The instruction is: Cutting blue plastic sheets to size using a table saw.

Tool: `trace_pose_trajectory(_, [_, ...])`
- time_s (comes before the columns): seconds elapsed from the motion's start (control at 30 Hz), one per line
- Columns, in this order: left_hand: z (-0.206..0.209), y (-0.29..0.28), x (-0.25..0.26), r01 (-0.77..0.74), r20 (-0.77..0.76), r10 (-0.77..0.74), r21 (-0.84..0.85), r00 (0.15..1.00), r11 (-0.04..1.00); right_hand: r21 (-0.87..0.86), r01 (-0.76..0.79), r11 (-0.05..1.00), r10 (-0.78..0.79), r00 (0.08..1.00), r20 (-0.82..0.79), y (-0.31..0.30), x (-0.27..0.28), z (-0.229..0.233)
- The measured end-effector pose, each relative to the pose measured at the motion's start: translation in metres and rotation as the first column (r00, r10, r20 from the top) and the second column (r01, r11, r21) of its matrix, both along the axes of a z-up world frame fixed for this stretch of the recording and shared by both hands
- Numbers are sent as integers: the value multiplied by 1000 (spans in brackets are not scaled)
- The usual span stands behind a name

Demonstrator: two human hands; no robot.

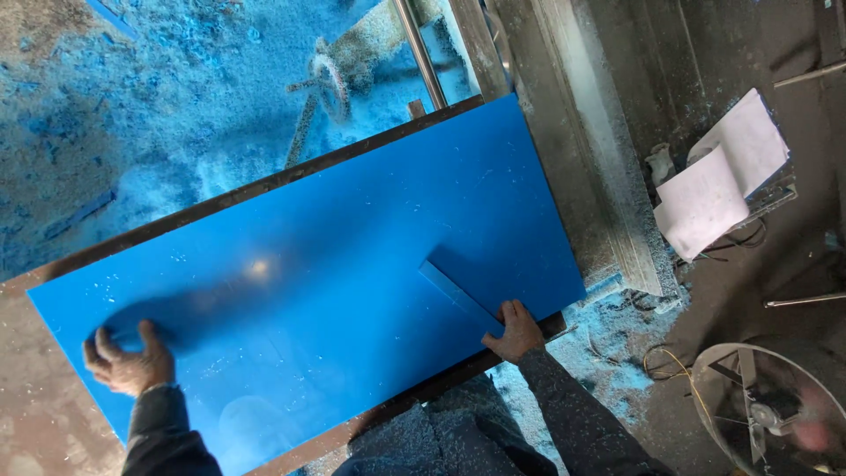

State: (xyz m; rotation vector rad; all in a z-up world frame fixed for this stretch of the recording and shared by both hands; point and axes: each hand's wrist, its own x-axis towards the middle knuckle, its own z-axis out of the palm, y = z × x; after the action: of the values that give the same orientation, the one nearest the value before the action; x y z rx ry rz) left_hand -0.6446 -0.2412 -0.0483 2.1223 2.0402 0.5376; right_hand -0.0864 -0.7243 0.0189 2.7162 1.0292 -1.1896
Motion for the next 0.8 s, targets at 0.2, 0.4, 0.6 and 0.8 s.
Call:
trace_pose_trajectory(0.2, [-34, 59, -95, -124, 134, 135, -83, 982, 989, -30, -1, 1000, 0, 999, -44, -23, -4, -2])
trace_pose_trajectory(0.4, [-35, 85, -91, -301, 71, 307, -85, 949, 950, -95, -22, 995, 14, 997, -79, -39, -10, -7])
trace_pose_trajectory(0.6, [-35, 66, -93, -295, 151, 314, -134, 937, 946, -163, -28, 986, 11, 994, -106, -57, -2, -22])
trace_pose_trajectory(0.8, [-28, 41, -61, -254, 138, 278, -169, 951, 952, -276, -37, 961, 15, 997, -81, -81, 19, -33])
